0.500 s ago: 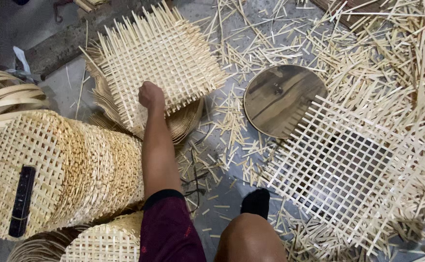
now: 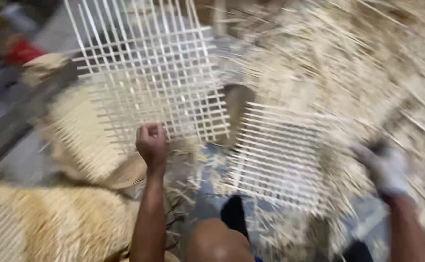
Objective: The person sits on the floor and uses shears to trim the edges of a woven bamboo mat to fit a circular wooden base. The person repeatedly positions the mat over the base, cuts the excess strips, and stacks the finished pieces.
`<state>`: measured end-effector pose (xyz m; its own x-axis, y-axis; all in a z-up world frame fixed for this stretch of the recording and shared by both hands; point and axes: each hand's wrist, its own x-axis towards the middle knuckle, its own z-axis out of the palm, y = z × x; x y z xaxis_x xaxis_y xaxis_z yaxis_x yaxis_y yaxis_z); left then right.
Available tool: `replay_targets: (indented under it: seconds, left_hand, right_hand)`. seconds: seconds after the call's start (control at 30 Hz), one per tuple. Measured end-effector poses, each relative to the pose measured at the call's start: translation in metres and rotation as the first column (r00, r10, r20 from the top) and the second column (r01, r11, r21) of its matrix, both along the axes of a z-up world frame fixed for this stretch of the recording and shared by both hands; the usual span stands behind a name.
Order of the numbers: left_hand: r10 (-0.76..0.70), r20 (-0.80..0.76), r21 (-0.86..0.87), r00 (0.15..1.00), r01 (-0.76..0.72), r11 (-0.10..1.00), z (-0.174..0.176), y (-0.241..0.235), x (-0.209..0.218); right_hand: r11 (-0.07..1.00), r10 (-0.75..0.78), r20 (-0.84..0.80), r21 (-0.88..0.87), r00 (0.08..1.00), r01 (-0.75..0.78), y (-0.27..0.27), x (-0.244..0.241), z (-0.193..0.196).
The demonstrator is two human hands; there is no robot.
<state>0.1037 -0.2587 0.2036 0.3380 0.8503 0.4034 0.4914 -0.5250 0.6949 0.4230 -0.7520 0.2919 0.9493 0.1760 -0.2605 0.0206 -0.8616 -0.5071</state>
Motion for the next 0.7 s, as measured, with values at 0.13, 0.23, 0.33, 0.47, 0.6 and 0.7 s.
replay_targets:
  seconds: [0.13,0.23,0.33,0.47,0.6,0.7]
  left_hand:
    - [-0.243,0.087,-0.059,0.966,0.249,0.967,-0.013,-0.122,0.071]
    - [-0.394,0.110,-0.121,0.912,0.406,0.906,-0.020,-0.180,0.102]
    - [-0.457,0.045,-0.086,0.888,0.460,0.884,-0.030,-0.200,0.112]
    - [-0.364,0.104,-0.088,0.926,0.373,0.924,-0.042,-0.199,0.118]
    - [-0.275,0.098,-0.101,0.956,0.284,0.953,-0.048,-0.193,0.123]
    - [-0.259,0.087,-0.109,0.962,0.267,0.957,-0.051,-0.194,0.123]
  right_hand:
    - [0.746,0.105,-0.102,0.666,0.989,-0.010,0.035,-0.013,-0.046]
    - [0.569,0.145,-0.176,0.820,0.974,0.063,0.040,-0.032,-0.042]
    - [0.575,-0.112,-0.332,0.747,0.937,0.334,0.039,-0.039,-0.030]
    - [0.483,0.157,-0.455,0.810,0.877,0.333,0.000,-0.064,-0.012]
    - [0.294,0.429,-0.627,0.778,0.650,0.556,0.003,-0.077,-0.015]
    - [0.303,0.428,-0.657,0.751,0.620,0.587,0.015,-0.085,-0.017]
